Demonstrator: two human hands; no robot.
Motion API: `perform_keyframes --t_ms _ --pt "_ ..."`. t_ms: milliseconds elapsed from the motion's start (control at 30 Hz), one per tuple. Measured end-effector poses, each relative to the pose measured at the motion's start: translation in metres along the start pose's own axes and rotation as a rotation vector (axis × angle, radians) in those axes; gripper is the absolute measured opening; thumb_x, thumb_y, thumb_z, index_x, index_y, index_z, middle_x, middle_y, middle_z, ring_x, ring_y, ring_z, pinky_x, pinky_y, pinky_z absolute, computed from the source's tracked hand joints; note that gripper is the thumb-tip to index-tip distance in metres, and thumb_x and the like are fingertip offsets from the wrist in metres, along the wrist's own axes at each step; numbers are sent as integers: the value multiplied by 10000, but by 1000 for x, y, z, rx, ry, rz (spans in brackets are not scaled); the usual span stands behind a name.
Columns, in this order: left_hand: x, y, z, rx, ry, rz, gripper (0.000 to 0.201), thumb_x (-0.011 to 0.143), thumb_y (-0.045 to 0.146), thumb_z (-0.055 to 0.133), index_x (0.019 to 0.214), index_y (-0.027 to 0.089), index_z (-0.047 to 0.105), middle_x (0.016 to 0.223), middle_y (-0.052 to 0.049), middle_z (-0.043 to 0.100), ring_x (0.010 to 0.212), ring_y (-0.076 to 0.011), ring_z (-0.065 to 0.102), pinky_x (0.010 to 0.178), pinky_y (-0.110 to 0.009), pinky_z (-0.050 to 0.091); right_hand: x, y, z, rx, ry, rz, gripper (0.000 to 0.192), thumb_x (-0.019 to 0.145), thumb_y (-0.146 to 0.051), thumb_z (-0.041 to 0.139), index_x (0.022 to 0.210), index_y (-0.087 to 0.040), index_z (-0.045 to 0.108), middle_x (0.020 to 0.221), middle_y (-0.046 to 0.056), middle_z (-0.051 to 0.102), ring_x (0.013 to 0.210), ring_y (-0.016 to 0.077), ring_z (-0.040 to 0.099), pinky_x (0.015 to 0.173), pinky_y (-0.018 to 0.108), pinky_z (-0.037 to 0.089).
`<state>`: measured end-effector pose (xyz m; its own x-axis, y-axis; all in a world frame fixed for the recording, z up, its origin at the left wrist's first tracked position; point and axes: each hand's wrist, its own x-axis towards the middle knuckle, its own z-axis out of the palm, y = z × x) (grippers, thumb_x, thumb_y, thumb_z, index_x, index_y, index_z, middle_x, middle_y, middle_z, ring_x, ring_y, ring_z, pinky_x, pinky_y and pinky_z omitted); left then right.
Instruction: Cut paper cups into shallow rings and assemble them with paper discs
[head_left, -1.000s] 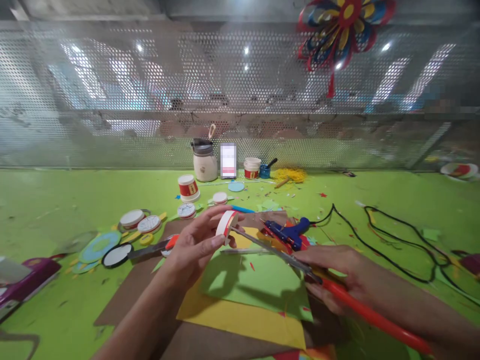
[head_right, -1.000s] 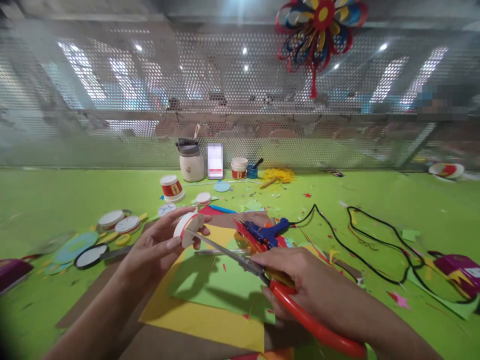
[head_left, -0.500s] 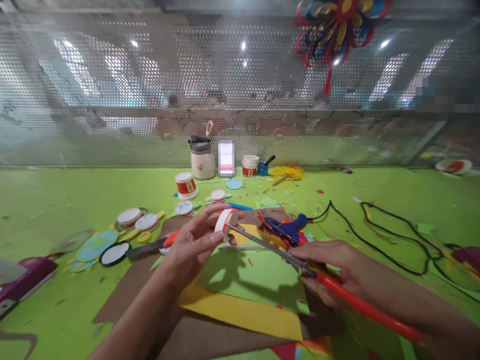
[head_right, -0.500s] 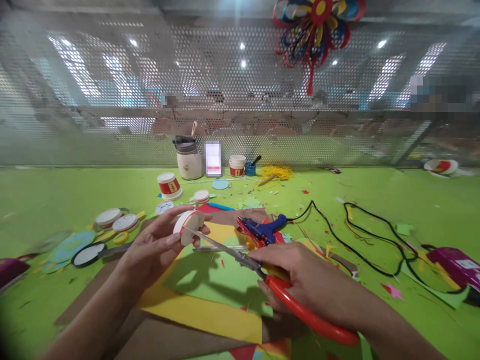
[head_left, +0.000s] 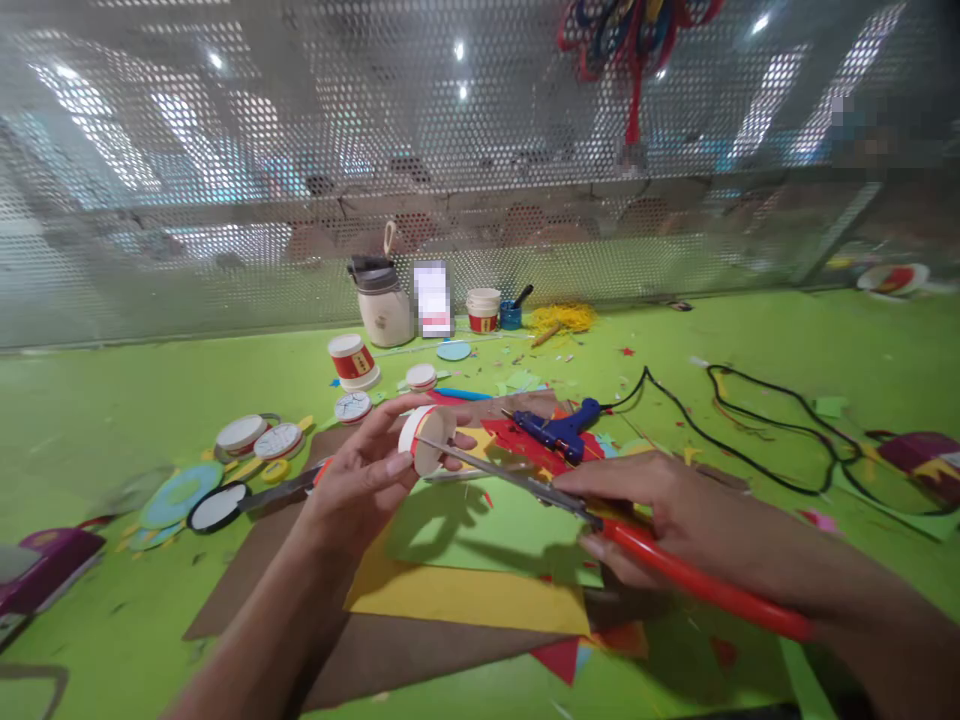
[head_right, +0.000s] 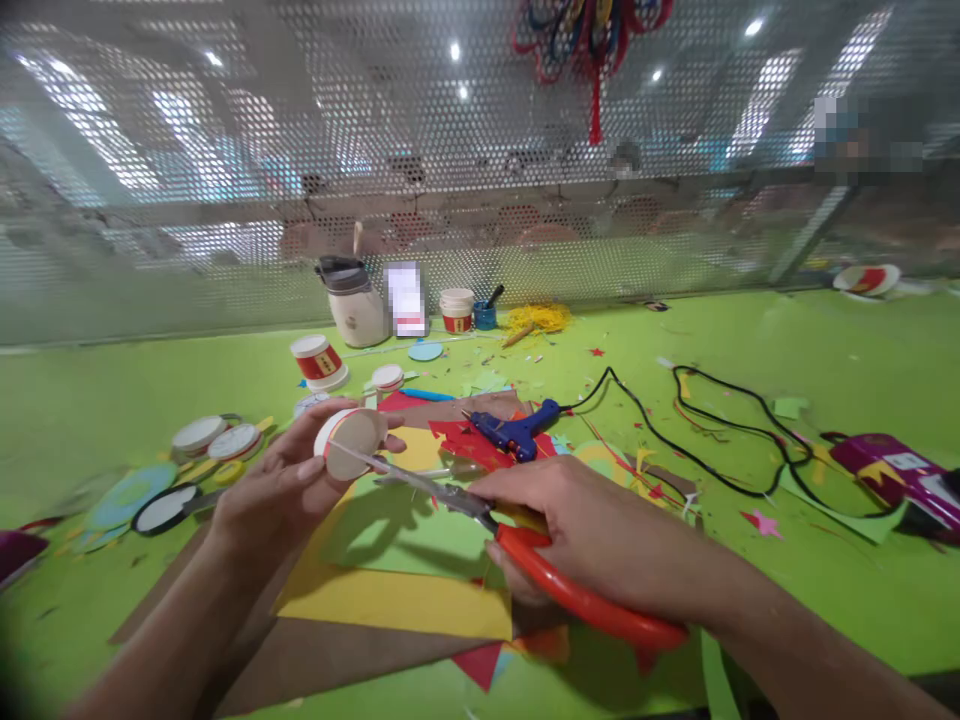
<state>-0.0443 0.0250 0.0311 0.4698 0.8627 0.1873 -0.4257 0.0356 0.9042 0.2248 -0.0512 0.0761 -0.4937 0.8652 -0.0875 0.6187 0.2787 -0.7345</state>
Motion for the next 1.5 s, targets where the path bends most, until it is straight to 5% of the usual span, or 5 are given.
perform_keyframes --t_ms 233,667,1067,1500 --pt "-1 -4 -4 -24 -28 -26 396 740 311 701 1124 235 637 1054 -119 728 956 -318 686 783 -388 505 -2 0 11 110 15 -18 228 793 -85 573 907 -232 704 838 -43 723 745 140 608 639 206 425" --pt "0 -4 -5 -19 3 -59 428 677 303 688 1094 231 626 1067 -137 729 902 -314 698 776 -405 490 -3 0 17 87 107 -38 246 796 -131 592 938 -254 751 783 11 741 707 180 639 717 252 460" --pt "-2 -2 -8 9 -12 -3 391 706 271 714 1090 242 649 1140 -111 703 1066 -327 646 785 -364 495 0 0 20 89 77 8 161 758 -175 648 858 -251 749 708 5 704 735 207 643 724 285 489" --pt "-1 -2 -9 38 -22 23 382 726 262 737 1094 242 637 1108 -101 715 974 -309 678 832 -406 482 2 -1 19 96 10 2 289 772 -61 560 935 -239 721 930 -1 727 819 180 648 724 262 480"
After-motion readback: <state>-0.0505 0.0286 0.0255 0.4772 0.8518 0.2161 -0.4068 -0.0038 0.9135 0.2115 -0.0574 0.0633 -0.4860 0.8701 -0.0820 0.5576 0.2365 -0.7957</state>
